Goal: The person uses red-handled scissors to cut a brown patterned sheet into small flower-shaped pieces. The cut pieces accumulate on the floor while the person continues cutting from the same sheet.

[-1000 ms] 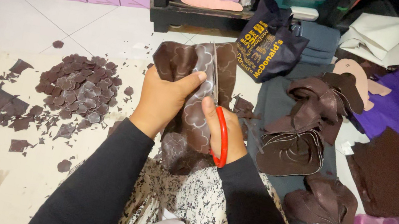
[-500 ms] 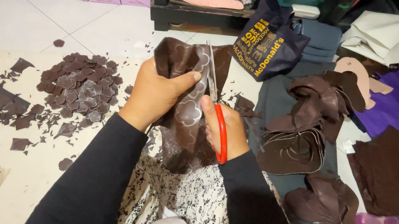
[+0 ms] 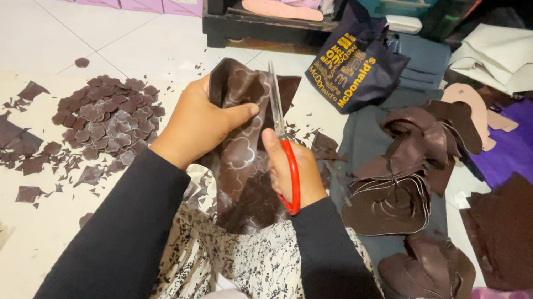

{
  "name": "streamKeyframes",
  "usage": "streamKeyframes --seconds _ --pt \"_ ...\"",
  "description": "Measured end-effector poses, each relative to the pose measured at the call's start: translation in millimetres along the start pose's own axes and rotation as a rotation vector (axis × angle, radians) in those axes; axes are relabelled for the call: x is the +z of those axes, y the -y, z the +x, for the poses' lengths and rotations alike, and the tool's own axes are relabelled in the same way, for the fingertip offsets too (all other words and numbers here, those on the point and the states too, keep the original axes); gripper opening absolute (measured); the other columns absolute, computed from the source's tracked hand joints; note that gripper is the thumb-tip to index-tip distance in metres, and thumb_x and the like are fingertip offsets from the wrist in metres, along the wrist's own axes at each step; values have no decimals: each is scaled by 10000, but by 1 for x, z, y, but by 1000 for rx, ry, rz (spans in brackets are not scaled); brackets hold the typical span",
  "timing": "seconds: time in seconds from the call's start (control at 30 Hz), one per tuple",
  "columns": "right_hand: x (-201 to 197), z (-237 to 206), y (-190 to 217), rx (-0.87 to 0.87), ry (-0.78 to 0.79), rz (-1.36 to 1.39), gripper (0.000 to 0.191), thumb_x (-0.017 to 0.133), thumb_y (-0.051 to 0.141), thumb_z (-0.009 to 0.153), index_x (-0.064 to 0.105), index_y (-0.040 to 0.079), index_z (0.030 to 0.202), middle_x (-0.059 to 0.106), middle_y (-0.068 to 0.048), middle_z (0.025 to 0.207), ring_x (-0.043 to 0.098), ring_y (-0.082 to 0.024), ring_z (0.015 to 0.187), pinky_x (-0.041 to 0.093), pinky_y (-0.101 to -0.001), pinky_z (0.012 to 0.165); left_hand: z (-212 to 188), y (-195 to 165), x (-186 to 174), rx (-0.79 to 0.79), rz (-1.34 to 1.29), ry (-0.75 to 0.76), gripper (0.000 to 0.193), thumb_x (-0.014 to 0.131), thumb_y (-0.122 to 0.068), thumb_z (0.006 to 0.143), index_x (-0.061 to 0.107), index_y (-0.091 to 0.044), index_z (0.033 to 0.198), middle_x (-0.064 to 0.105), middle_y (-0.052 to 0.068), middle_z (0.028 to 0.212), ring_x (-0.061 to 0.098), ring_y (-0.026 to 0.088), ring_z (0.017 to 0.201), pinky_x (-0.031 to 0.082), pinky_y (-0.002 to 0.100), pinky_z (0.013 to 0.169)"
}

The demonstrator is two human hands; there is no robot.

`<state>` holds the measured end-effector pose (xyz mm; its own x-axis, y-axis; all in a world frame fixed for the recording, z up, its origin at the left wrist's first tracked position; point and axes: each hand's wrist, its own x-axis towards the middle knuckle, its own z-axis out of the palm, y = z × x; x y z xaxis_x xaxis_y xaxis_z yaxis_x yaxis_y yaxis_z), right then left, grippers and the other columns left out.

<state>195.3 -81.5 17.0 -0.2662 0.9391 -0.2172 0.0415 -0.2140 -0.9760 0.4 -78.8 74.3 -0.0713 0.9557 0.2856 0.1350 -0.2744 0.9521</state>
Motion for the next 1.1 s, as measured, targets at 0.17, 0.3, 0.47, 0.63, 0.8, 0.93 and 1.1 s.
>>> streamKeyframes --seconds 0.17,0.3,0.47,0.63,0.8,0.93,1.1 --pt "5 4 -5 7 -2 -24 569 650 608 909 483 111 688 427 26 553 379 -76 405 304 -262 367 -2 2 -7 -57 -18 17 251 787 -46 820 687 -36 1049 727 -4 898 678 76 784 565 253 720" --pt "5 7 -9 36 40 9 581 607 639 910 504 106 704 458 30 560 430 -83 414 368 -253 388 -5 10 -7 -134 -11 115 220 779 -35 815 676 -30 1009 716 -2 853 693 81 748 569 259 693" --pt "4 10 -14 -7 23 114 617 571 671 920 457 110 689 391 20 531 363 -88 370 300 -253 342 -7 21 0 -92 47 80 224 785 -55 818 683 -32 1016 731 10 842 661 87 724 549 269 662" --pt "3 19 -16 -6 -38 -26 573 612 639 903 516 104 722 476 -7 580 473 -122 409 417 -279 390 -6 28 8 19 52 -60 234 791 -102 844 704 -38 1051 754 32 911 678 90 787 557 270 723" --pt "-12 23 -21 -60 -129 127 485 671 563 903 539 110 794 549 -4 660 547 -123 495 466 -295 455 -6 32 2 -76 -210 -135 265 776 -158 894 676 -41 1110 736 37 990 690 117 850 571 297 768" --pt "-22 18 -13 -172 -168 124 469 690 516 964 598 64 878 548 13 724 512 -94 636 425 -277 586 -9 29 0 -226 -329 -108 241 708 -163 945 678 -29 1143 732 45 1003 682 137 868 559 308 779" --pt "-16 -9 4 -227 -76 82 420 766 354 900 665 2 1105 648 15 961 568 -81 896 475 -270 774 -17 13 7 -210 -396 104 299 674 -34 890 655 -7 1187 716 58 1041 683 154 906 565 330 798"
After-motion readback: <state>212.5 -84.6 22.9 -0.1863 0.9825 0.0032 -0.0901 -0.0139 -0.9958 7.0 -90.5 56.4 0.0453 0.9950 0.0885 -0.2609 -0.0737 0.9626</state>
